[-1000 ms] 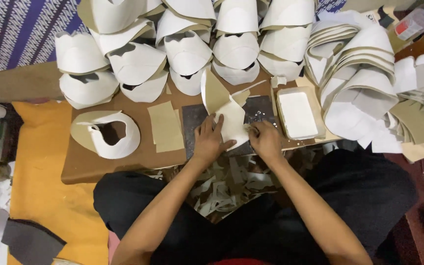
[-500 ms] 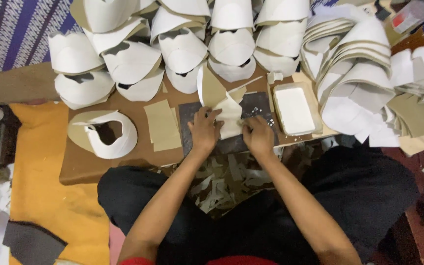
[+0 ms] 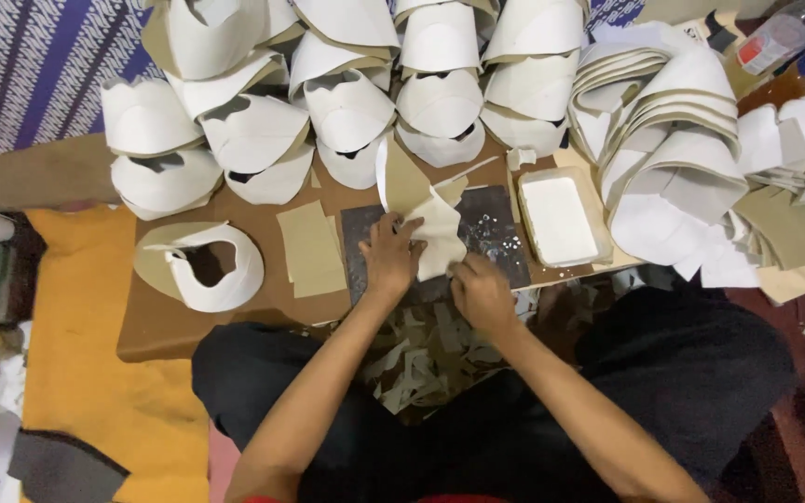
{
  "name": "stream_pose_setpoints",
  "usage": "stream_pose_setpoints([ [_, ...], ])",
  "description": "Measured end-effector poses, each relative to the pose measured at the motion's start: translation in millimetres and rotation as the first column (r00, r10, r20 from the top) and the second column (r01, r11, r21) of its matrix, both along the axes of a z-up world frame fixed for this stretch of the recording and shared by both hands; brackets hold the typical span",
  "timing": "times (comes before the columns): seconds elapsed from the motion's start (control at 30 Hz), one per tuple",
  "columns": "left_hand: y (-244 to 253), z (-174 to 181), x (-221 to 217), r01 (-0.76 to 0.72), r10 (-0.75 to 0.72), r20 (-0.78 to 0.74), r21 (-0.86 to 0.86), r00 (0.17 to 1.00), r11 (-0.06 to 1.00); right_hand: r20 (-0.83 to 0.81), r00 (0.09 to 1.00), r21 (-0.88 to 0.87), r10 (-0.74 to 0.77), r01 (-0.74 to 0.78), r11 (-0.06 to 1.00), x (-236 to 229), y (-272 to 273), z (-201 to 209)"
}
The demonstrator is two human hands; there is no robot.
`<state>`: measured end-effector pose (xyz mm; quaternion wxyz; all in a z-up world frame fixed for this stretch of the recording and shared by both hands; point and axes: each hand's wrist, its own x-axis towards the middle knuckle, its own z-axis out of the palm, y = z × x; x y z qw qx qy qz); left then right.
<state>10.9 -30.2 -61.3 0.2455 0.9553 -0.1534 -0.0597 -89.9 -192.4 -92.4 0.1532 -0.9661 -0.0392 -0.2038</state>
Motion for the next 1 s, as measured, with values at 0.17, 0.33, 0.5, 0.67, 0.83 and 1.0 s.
stream_pose_setpoints([
  [0.17,3,0,3,0.005,-0.005,0.006,-0.009,1.000,1.000,-0.113,0.986,0.177,-0.120,0.138,0.974,32,-9,8],
  [0.33,3,-2,4,0.033,-0.032,0.012,-0.016,0.999,0.999,-0.196,0.966,0.189,-0.169,0.206,0.960,35,-16,19],
  [0.5,4,-3,8,0.022,-0.023,-0.011,-0.029,1.000,0.999,0.081,0.988,0.219,-0.132,0.112,0.969,2,8,26],
  [0.67,5,12,-1,0.023,-0.024,-0.046,-0.014,0.999,1.000,0.027,0.985,0.172,-0.169,0.162,0.972,34,-23,-20],
  [0.83,-1,8,5,0.011,-0.014,-0.045,-0.052,0.999,0.999,0.037,0.982,0.326,-0.184,0.162,0.931,17,-9,20],
  [1.0,4,10,7,0.016,-0.017,-0.040,-0.026,0.999,1.000,0.105,0.982,0.172,-0.159,0.140,0.975,50,-36,-35],
])
